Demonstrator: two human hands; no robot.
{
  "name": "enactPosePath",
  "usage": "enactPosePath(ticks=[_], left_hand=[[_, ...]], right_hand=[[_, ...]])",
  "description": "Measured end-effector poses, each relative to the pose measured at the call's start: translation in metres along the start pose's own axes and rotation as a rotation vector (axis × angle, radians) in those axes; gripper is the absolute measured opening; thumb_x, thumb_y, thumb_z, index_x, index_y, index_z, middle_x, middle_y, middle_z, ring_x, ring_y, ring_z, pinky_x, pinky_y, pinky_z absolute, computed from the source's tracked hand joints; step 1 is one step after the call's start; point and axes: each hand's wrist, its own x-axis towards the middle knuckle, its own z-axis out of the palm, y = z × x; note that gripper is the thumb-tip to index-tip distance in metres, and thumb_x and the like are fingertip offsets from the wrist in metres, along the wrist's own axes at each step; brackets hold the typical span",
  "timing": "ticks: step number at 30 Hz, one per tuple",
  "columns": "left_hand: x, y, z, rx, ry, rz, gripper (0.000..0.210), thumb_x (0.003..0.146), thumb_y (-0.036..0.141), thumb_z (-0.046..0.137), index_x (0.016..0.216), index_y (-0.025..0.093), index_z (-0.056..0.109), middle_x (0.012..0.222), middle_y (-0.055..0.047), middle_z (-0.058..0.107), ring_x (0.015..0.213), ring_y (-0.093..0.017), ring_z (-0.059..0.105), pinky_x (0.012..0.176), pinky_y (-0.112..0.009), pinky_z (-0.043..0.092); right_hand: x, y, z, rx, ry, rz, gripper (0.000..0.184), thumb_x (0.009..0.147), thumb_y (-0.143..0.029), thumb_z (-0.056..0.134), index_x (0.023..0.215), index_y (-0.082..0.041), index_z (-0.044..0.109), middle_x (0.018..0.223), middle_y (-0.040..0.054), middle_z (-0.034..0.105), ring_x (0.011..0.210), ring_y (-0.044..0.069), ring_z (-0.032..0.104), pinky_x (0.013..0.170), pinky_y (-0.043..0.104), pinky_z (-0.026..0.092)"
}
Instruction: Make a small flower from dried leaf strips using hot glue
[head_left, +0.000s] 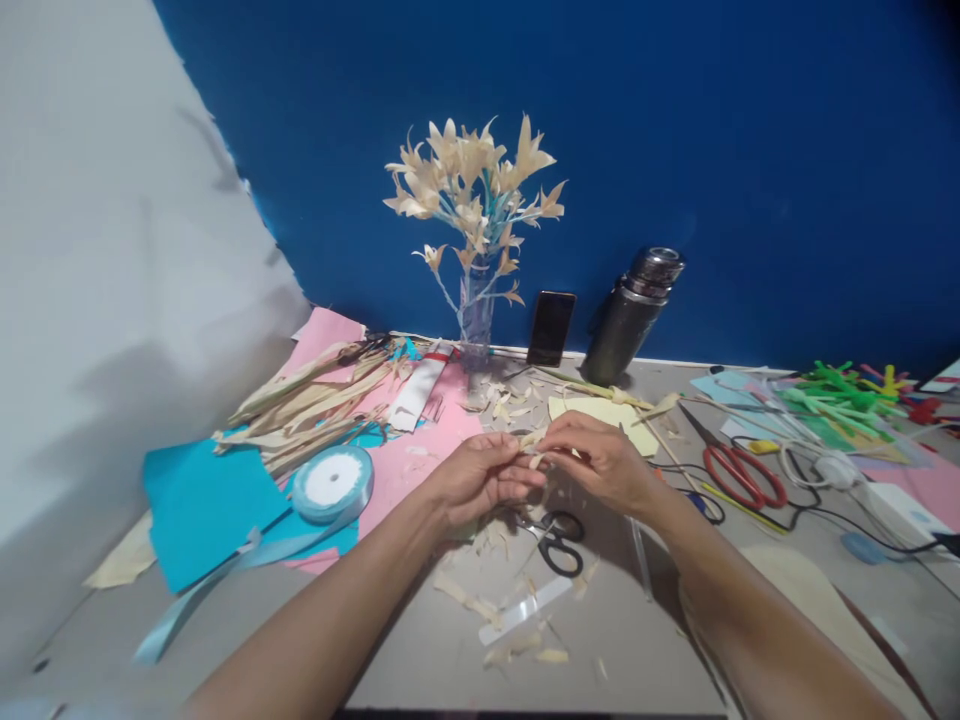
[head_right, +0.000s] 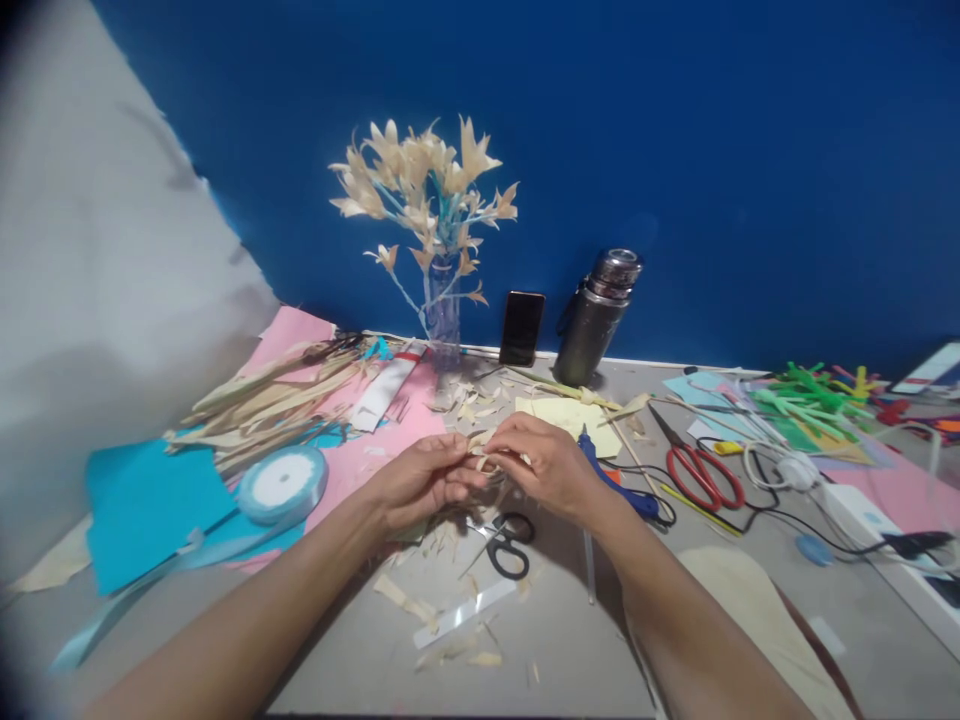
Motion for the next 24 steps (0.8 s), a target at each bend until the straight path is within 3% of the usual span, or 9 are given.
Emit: enactPosePath(ticks=[3,9,15,24], left_hand=[[0.000,-0.001,0.003,0.001,0.031,0.033,0.014,0.093,0.011,0.057,0.080,0.009,0.059,0.083,-0.014,0.075,0.052,-0.012,0.069,0.040,-0.015,0.049],[0.000,-0.006,0.010,0.037,0.104,0.131,0.010,0.092,0.011,0.059,0.081,0.010,0.058,0.080,-0.012,0.074,0.049,-0.010,0.065,0.040,-0.015,0.049],[0.000,-0.009,0.012,0.014,0.104,0.110,0.011,0.092,0.012,0.057,0.082,0.008,0.061,0.079,-0.011,0.074,0.046,-0.008,0.063,0.038,-0.015,0.046],[0.000,-0.011,0.010,-0.046,0.097,0.083,0.011,0.089,0.015,0.063,0.081,0.008,0.064,0.077,-0.008,0.072,0.044,-0.005,0.058,0.040,-0.014,0.043]], right_hand=[[0.001,-0.008,-0.002,-0.058,0.077,0.086,0.009,0.090,-0.018,0.064,0.084,-0.020,0.070,0.080,0.0018,0.068,0.072,0.014,0.062,0.068,0.026,0.046],[0.002,-0.023,0.012,-0.205,0.233,0.245,0.013,0.085,-0.018,0.065,0.072,-0.019,0.063,0.067,-0.0017,0.063,0.060,0.012,0.056,0.060,0.026,0.040],[-0.003,-0.022,0.022,-0.380,0.263,0.197,0.014,0.087,-0.022,0.063,0.073,-0.020,0.063,0.069,-0.0004,0.065,0.062,0.014,0.058,0.062,0.027,0.039],[-0.003,-0.022,0.020,-0.321,0.263,0.149,0.017,0.091,-0.027,0.064,0.076,-0.020,0.064,0.071,0.0008,0.066,0.063,0.014,0.058,0.062,0.027,0.040]])
